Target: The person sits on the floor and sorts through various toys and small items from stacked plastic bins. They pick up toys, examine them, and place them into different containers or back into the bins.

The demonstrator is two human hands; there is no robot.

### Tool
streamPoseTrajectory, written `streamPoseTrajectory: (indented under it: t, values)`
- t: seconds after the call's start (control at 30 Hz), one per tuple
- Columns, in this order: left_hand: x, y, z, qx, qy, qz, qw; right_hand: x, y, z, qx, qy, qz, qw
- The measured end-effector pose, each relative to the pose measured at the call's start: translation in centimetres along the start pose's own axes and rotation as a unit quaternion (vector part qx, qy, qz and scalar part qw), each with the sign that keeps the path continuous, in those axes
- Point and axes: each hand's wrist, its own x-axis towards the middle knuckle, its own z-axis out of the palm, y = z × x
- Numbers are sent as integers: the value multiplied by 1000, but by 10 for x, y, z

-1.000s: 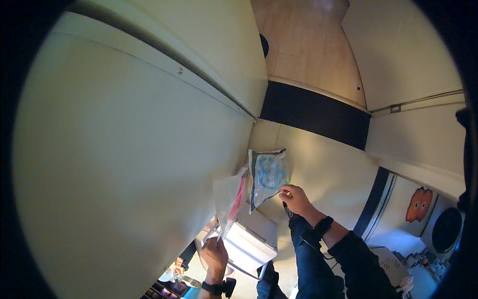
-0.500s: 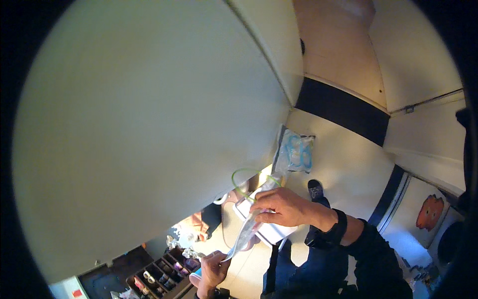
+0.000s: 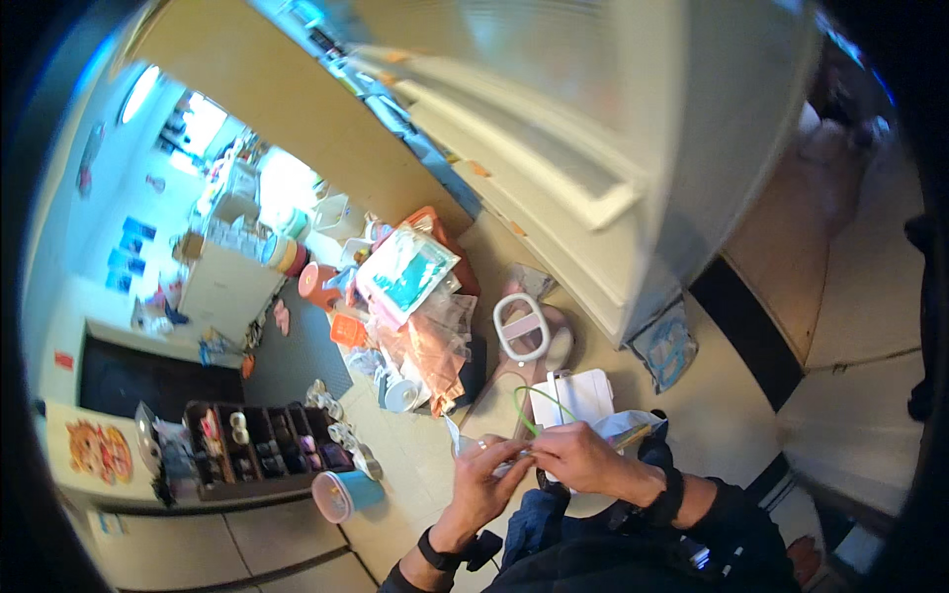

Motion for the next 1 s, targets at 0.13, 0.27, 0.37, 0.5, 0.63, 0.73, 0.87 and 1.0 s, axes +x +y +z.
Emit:
streamPoseTrajectory:
  t: [0.13, 0.27, 0.37, 0.5, 0.63, 0.73, 0.87, 1.0]
  values:
    - [-30, -38, -59, -68, 45, 82, 993, 30, -47, 56, -63, 6, 1, 998]
    - [-68, -73, -119, -83, 86, 123, 985, 59, -94, 112, -104, -11, 21, 994]
    - [-97, -104, -164, -51, 113, 127, 984, 84, -117, 139, -99, 0, 32, 995]
    - [-153, -153, -221, -11, 107, 105, 989, 109, -134, 158, -110, -16, 20, 994]
    - [-215, -180, -253, 29, 123, 50, 991, 119, -142, 172, -33, 15, 21, 999]
    - [-259, -183, -268, 9, 112, -1, 994, 116, -142, 189, -21, -6, 18, 1000]
    - [-318, -176, -293, -11, 69, -76, 995, 109, -141, 222, 24, -26, -11, 999]
    - [-358, -175, -316, -9, 80, -84, 993, 115, -151, 255, 39, -44, -28, 998]
